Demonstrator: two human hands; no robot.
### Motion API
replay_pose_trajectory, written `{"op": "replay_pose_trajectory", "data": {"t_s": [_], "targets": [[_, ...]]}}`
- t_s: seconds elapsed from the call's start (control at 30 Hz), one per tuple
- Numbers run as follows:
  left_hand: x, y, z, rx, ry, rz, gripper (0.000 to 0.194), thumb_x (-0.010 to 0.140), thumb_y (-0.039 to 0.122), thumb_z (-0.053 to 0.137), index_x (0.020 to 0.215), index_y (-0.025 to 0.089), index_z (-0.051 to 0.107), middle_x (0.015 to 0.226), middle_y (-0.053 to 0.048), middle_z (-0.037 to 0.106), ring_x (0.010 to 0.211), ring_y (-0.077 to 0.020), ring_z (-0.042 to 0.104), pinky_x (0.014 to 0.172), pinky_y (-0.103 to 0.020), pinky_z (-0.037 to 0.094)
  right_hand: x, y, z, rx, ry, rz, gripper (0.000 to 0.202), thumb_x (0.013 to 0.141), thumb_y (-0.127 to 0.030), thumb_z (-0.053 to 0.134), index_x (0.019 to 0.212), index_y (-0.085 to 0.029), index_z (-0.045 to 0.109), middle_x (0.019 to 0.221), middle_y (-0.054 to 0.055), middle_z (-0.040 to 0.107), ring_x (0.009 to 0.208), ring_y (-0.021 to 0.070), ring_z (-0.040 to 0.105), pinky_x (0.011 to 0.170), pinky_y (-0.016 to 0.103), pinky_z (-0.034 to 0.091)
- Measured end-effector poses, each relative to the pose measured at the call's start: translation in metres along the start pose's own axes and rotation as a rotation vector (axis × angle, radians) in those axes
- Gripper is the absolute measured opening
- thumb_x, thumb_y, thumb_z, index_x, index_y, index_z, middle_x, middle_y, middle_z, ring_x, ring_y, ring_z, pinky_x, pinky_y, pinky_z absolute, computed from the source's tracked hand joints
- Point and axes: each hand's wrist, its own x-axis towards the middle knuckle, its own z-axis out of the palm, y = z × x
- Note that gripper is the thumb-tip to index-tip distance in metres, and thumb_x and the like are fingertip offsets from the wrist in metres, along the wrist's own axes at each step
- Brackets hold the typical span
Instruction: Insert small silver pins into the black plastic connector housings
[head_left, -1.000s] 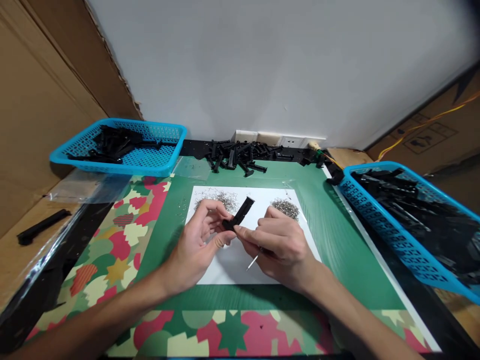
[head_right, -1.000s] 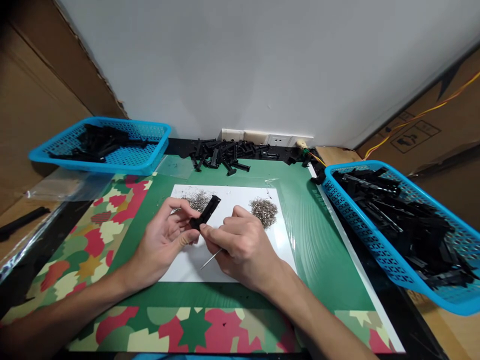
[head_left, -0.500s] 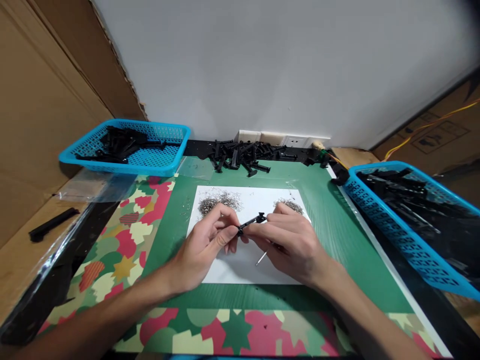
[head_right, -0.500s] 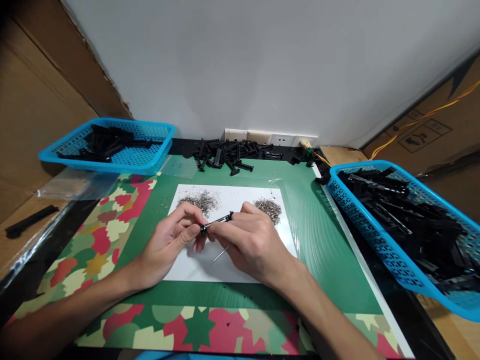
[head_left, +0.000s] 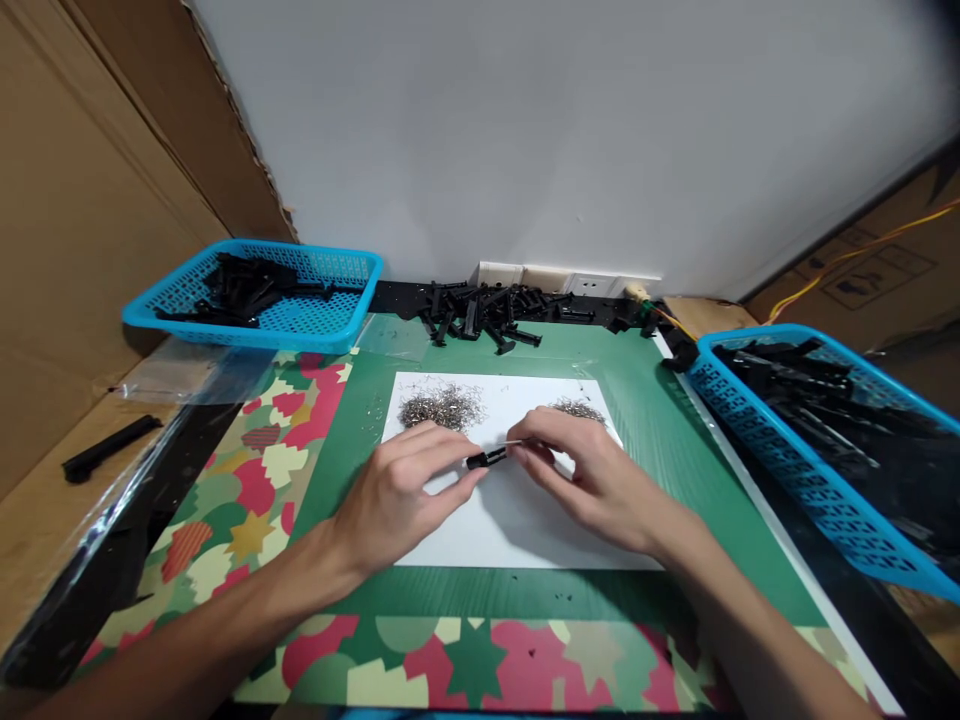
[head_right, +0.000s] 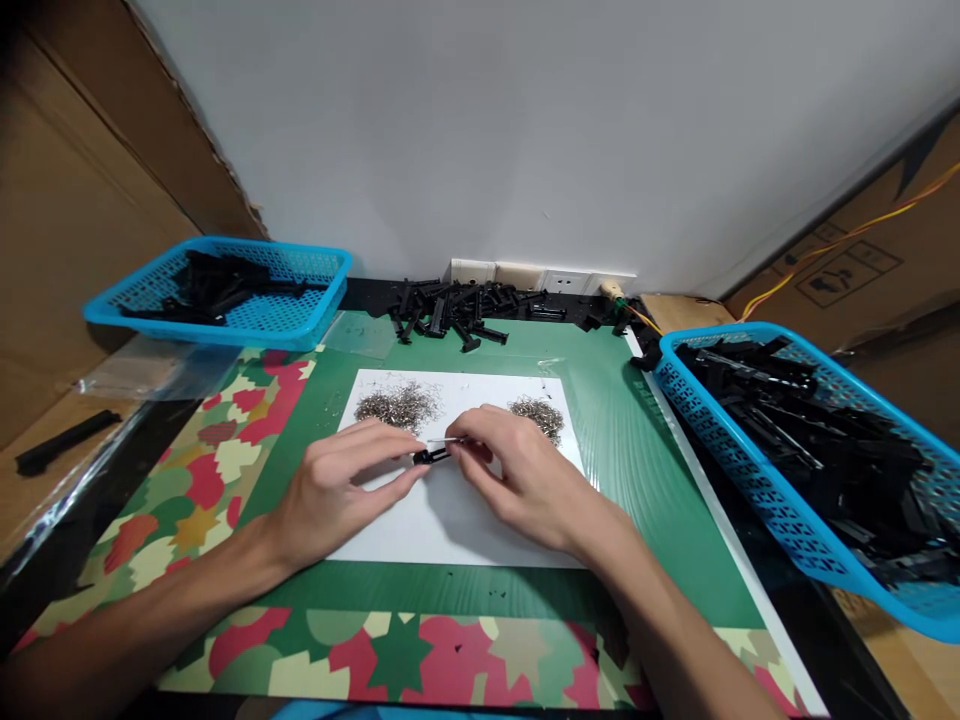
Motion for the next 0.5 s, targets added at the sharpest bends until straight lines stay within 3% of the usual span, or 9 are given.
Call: {"op": "replay_pose_trajectory", "data": {"t_s": [0.13, 0.23, 0.37, 0.5], "targets": [[0.000, -0.002, 0.002, 0.055, -0.023, 0.021, 0.019, 0.097, 0.019, 0.072, 0.115, 0.019, 0.076, 0.106, -0.009, 0.081, 0.092, -0.0238, 0.072, 0.081, -0.040, 0.059, 0.001, 0.005, -0.001, -0.081, 0.032, -0.126, 0.022, 0.108, -0.018, 0.049, 0.113, -0.020, 0.070, 0.105, 0.009, 0.069, 0.096, 0.0201, 0.064, 0.081, 0.033, 0.053], [-0.001, -0.002, 0.002, 0.076, -0.046, 0.025, 0.017, 0.096, 0.019, 0.072, 0.113, 0.019, 0.076, 0.106, -0.008, 0.081, 0.092, -0.0240, 0.072, 0.080, -0.040, 0.058, 0.002, 0.009, 0.000, -0.169, 0.181, -0.170, 0.024, 0.107, -0.015, 0.052, 0.114, -0.021, 0.074, 0.110, 0.011, 0.071, 0.100, 0.0222, 0.067, 0.082, 0.036, 0.055], [-0.001, -0.002, 0.002, 0.096, -0.067, 0.049, 0.015, 0.098, 0.019, 0.070, 0.111, 0.018, 0.076, 0.106, -0.008, 0.080, 0.090, -0.0233, 0.071, 0.080, -0.039, 0.057, 0.004, 0.003, 0.007, 0.052, 0.381, -0.084, 0.011, 0.103, -0.019, 0.065, 0.097, -0.021, 0.075, 0.094, 0.005, 0.077, 0.082, 0.0168, 0.072, 0.073, 0.030, 0.057], [-0.001, -0.001, 0.002, 0.113, -0.073, 0.075, 0.011, 0.099, 0.017, 0.067, 0.106, 0.017, 0.075, 0.104, -0.008, 0.080, 0.089, -0.0225, 0.070, 0.079, -0.039, 0.057, 0.007, -0.008, 0.023, 0.273, 0.391, 0.040, 0.014, 0.101, -0.027, 0.068, 0.090, -0.020, 0.071, 0.082, 0.002, 0.075, 0.069, 0.0137, 0.070, 0.064, 0.026, 0.057]]}}
